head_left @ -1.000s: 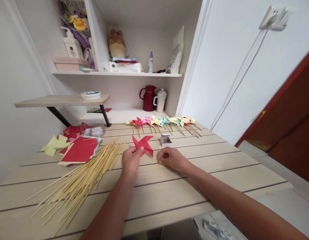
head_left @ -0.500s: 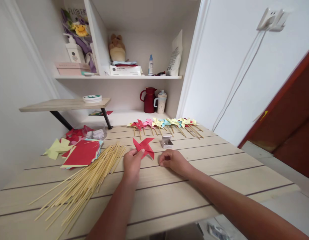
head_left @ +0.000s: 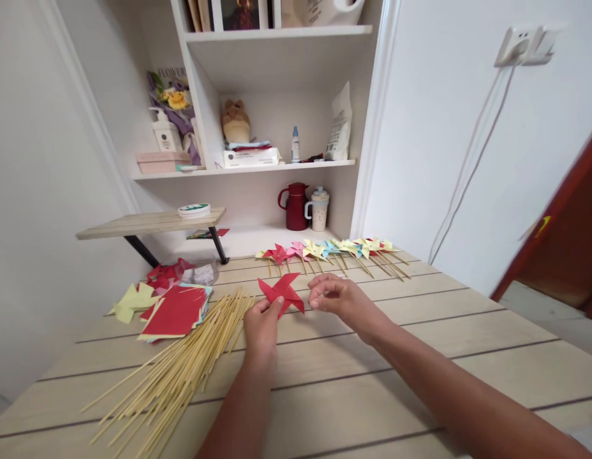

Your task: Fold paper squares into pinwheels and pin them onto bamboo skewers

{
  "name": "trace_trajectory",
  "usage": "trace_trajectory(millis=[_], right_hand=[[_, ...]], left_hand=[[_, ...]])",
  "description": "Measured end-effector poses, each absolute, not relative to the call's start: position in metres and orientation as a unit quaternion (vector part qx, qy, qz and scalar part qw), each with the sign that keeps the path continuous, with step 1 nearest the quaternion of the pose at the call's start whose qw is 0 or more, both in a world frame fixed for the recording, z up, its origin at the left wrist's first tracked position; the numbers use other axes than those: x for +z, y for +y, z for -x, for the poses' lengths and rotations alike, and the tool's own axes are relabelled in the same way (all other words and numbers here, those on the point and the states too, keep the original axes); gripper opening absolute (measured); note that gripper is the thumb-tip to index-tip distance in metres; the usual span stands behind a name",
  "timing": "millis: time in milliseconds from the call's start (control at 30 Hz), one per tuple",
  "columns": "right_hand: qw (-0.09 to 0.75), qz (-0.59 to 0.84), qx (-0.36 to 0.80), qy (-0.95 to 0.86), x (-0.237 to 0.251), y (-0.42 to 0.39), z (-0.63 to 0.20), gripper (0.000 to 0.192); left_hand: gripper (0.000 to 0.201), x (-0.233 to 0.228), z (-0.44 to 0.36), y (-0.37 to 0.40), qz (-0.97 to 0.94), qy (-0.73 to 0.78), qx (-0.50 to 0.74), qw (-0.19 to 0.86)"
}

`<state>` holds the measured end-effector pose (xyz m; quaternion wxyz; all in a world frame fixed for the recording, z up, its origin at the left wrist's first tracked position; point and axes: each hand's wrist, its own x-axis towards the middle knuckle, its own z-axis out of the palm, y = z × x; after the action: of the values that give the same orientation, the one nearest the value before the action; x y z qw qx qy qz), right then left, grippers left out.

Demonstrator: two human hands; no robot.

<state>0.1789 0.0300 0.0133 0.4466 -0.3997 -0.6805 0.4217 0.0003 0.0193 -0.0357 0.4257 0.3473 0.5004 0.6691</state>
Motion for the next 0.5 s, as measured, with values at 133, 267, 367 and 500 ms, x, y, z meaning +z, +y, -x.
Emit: trace_trajectory(millis=[133, 267, 367, 500], right_hand=[[0.466, 0.390, 0.431, -0.667, 0.010, 0.034, -0.162, 0.009], [0.489, 0.372, 0.445, -0.651, 0.005, 0.036, -0.155, 0.009], [0.503, 0.358, 0.433, -0.657, 0.005, 0.035, -0.156, 0.011], [0.498, 0.340, 0.422, -0.676, 0.006, 0.031, -0.159, 0.013]], left_hand=[[0.037, -0.033, 0.002, 0.020, -0.345, 0.495, 0.684, 0.411], [0.030, -0.029, 0.001, 0.019, -0.385, 0.497, 0.682, 0.375], [0.026, -0.028, -0.002, 0.018, -0.423, 0.495, 0.675, 0.347], [0.020, -0.027, -0.006, 0.016, -0.479, 0.498, 0.662, 0.290]])
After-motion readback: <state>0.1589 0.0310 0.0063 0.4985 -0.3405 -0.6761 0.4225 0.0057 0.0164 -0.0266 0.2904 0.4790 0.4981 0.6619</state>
